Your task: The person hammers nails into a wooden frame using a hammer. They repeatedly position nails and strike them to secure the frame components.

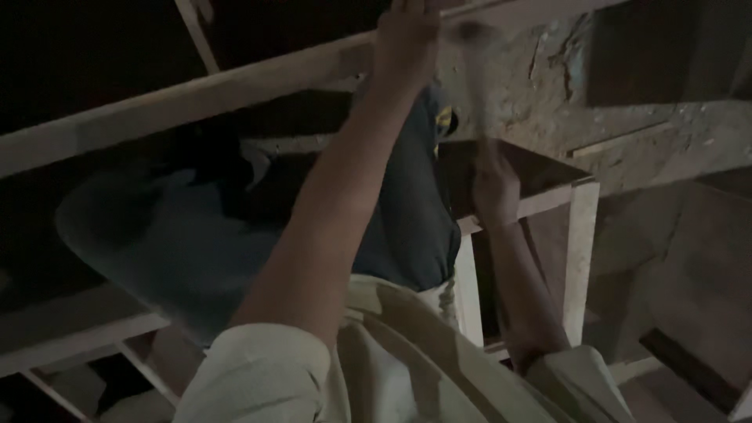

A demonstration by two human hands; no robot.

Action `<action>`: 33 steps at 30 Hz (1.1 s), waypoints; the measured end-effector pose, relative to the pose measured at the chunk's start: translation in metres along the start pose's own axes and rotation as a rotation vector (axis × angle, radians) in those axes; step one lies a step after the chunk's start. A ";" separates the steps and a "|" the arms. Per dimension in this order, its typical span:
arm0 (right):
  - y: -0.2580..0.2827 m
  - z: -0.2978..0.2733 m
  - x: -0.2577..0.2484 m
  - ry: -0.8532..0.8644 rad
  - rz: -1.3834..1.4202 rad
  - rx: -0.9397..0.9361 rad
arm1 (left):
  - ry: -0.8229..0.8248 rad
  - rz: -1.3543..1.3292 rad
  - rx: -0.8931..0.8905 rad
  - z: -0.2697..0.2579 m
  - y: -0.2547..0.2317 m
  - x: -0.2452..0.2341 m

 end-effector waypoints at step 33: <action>0.004 -0.012 0.013 -0.267 0.169 -0.005 | 0.760 0.140 -0.052 0.007 -0.012 -0.022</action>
Point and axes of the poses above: each hand's wrist, its own z-axis towards the middle knuckle, its own x-axis out of the palm, y = z × x, the point moved 8 cm from there along z, towards the middle knuckle, and after that the axes turned 10 degrees about y, right-handed, at the moved point
